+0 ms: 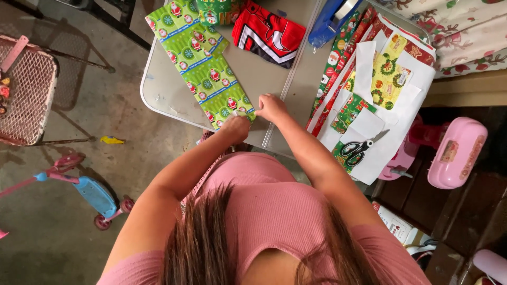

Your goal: The person folds green Christmas wrapping paper around a small item, secures it with tape, and trims excess paper with scissors. They then place a folded red and black garment into the wrapped package and adjust the contents.

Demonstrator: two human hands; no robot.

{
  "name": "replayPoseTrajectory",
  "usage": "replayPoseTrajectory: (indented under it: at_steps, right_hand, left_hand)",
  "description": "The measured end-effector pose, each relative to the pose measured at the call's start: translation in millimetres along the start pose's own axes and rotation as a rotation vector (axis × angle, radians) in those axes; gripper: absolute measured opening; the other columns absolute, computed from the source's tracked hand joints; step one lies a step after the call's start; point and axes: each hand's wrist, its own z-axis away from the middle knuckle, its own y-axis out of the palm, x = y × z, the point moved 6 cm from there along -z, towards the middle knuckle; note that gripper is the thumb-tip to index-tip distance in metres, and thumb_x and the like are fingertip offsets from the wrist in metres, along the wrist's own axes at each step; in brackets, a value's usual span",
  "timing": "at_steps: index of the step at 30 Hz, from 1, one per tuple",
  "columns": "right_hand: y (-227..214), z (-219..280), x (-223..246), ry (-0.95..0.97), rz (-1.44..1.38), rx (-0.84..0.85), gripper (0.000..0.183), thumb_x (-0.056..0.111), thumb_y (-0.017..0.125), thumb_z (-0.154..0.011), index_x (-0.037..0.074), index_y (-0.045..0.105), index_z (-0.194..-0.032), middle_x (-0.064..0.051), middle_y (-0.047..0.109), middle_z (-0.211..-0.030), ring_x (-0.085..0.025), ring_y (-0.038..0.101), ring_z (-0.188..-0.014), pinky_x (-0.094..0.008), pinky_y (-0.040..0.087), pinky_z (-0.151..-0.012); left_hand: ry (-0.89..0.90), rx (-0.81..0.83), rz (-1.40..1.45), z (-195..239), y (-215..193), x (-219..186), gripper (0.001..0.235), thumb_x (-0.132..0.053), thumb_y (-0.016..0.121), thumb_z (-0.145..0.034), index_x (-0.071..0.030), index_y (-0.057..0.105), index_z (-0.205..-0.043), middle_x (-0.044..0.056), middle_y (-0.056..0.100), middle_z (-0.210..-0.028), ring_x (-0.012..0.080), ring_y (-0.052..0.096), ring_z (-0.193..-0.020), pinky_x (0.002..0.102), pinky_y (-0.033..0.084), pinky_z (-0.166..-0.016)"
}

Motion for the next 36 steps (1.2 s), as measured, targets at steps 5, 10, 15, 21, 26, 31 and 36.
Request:
replayPoseTrajectory:
  at_steps: [5, 10, 15, 21, 26, 31, 36]
  right_hand:
    - [13.0, 4.2, 2.9, -0.075, 0.019, -0.040, 0.034, 0.035, 0.085, -0.076, 0.017, 0.056, -0.081, -0.007, 0.057, -0.091, -0.038, 0.068, -0.096, -0.049, 0.057, -0.083]
    - [22.9, 8.8, 9.6, -0.174, 0.138, -0.090, 0.040, 0.035, 0.091, -0.063, 0.017, 0.059, -0.080, -0.009, 0.055, -0.092, -0.040, 0.068, -0.091, -0.052, 0.058, -0.082]
    - [1.9, 7.0, 9.7, -0.021, -0.002, -0.002, 0.032, 0.029, 0.086, -0.076, 0.016, 0.057, -0.082, -0.006, 0.056, -0.094, -0.036, 0.068, -0.099, -0.047, 0.057, -0.086]
    - [31.9, 19.5, 15.6, -0.206, 0.193, -0.174, 0.047, 0.034, 0.090, -0.067, 0.015, 0.051, -0.084, -0.009, 0.053, -0.097, -0.041, 0.068, -0.091, -0.056, 0.057, -0.082]
    - [35.6, 9.3, 8.9, -0.175, 0.183, -0.118, 0.049, 0.028, 0.089, -0.067, 0.014, 0.048, -0.091, -0.011, 0.052, -0.102, -0.045, 0.067, -0.095, -0.058, 0.056, -0.084]
    - [12.5, 0.1, 14.1, -0.107, 0.057, -0.027, 0.056, 0.038, 0.094, -0.063, 0.016, 0.050, -0.089, -0.009, 0.056, -0.096, -0.041, 0.068, -0.097, -0.052, 0.056, -0.084]
    - [0.4, 1.5, 24.1, -0.070, 0.087, 0.016, 0.047, 0.040, 0.090, -0.072, 0.013, 0.054, -0.086, -0.009, 0.061, -0.092, -0.039, 0.068, -0.098, -0.052, 0.056, -0.085]
  left_hand:
    - [-0.059, 0.062, -0.010, -13.1, 5.0, 0.4, 0.013, -0.027, 0.057, -0.078, -0.023, 0.068, -0.072, -0.002, 0.062, -0.073, 0.0247, 0.070, -0.070, 0.045, 0.052, -0.067]
    - [-0.122, 0.176, 0.119, -12.2, 7.4, 4.9, 0.014, -0.019, 0.061, -0.081, -0.012, 0.072, -0.080, 0.010, 0.065, -0.084, 0.0482, 0.071, -0.092, 0.050, 0.058, -0.071]
    - [-0.090, 0.038, 0.162, -5.6, -49.5, -9.2, 0.021, -0.023, 0.059, -0.082, -0.012, 0.077, -0.086, 0.008, 0.061, -0.098, 0.0382, 0.069, -0.087, 0.046, 0.062, -0.073]
    - [0.018, -0.091, 0.017, 0.9, -91.4, -19.6, 0.019, -0.022, 0.060, -0.079, -0.018, 0.077, -0.083, 0.007, 0.060, -0.100, 0.0283, 0.068, -0.082, 0.043, 0.056, -0.085]
    - [-0.008, -0.048, 0.004, 6.3, -60.1, -28.3, 0.026, -0.022, 0.058, -0.080, -0.015, 0.080, -0.092, 0.010, 0.058, -0.102, 0.0323, 0.067, -0.087, 0.048, 0.054, -0.087]
    - [0.022, 0.041, -0.062, 7.3, -24.7, -30.3, 0.043, -0.043, 0.080, -0.067, -0.019, 0.080, -0.102, 0.015, 0.057, -0.114, 0.0403, 0.064, -0.105, 0.056, 0.045, -0.103]
    - [0.025, 0.044, 0.022, 1.2, -7.5, -29.1, 0.060, -0.043, 0.078, -0.067, -0.021, 0.071, -0.122, 0.019, 0.057, -0.113, 0.0435, 0.066, -0.098, 0.064, 0.038, -0.107]
